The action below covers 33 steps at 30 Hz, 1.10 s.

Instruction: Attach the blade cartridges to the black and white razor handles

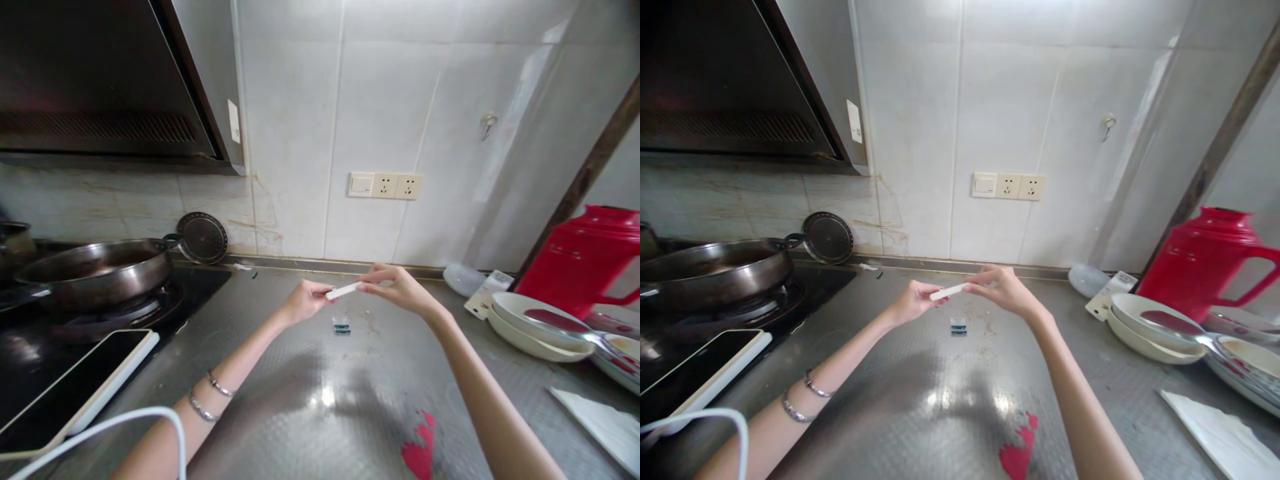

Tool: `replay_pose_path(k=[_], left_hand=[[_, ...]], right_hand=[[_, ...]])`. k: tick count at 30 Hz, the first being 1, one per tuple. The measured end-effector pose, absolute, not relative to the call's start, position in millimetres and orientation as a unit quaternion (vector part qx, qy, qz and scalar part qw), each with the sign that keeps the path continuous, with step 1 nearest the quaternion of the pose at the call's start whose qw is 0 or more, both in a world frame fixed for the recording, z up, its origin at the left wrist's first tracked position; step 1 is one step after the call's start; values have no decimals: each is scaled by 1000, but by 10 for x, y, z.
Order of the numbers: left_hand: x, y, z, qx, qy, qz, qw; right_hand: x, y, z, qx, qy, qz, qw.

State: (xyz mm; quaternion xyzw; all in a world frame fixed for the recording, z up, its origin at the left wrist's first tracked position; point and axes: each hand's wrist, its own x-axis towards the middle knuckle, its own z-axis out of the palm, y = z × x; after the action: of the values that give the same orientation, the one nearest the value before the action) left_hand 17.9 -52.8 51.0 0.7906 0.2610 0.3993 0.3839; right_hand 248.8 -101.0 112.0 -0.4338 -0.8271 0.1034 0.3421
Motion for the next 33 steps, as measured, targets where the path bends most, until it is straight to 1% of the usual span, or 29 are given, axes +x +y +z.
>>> replay_pose_path(k=[7, 11, 18, 21, 25, 29, 33], left_hand=[[169, -510, 494, 789, 264, 399, 386], [178, -558, 526, 794, 259, 397, 379], [168, -524, 510, 780, 260, 402, 403], [179, -543, 522, 780, 261, 400, 403], [182, -571, 551, 789, 251, 398, 395], [169, -549, 534, 783, 255, 402, 400], [172, -526, 495, 775, 256, 402, 414]], right_hand=[[2621, -1019, 1144, -459, -820, 97, 329], [2481, -1042, 1147, -434, -832, 81, 335], [2619, -1025, 1159, -460, -819, 96, 329], [2574, -1057, 1181, -451, -821, 95, 336], [2482, -1052, 1160, -431, -837, 98, 324], [2586, -1028, 1149, -453, -827, 114, 311], [2581, -1055, 1179, -457, -824, 112, 316]])
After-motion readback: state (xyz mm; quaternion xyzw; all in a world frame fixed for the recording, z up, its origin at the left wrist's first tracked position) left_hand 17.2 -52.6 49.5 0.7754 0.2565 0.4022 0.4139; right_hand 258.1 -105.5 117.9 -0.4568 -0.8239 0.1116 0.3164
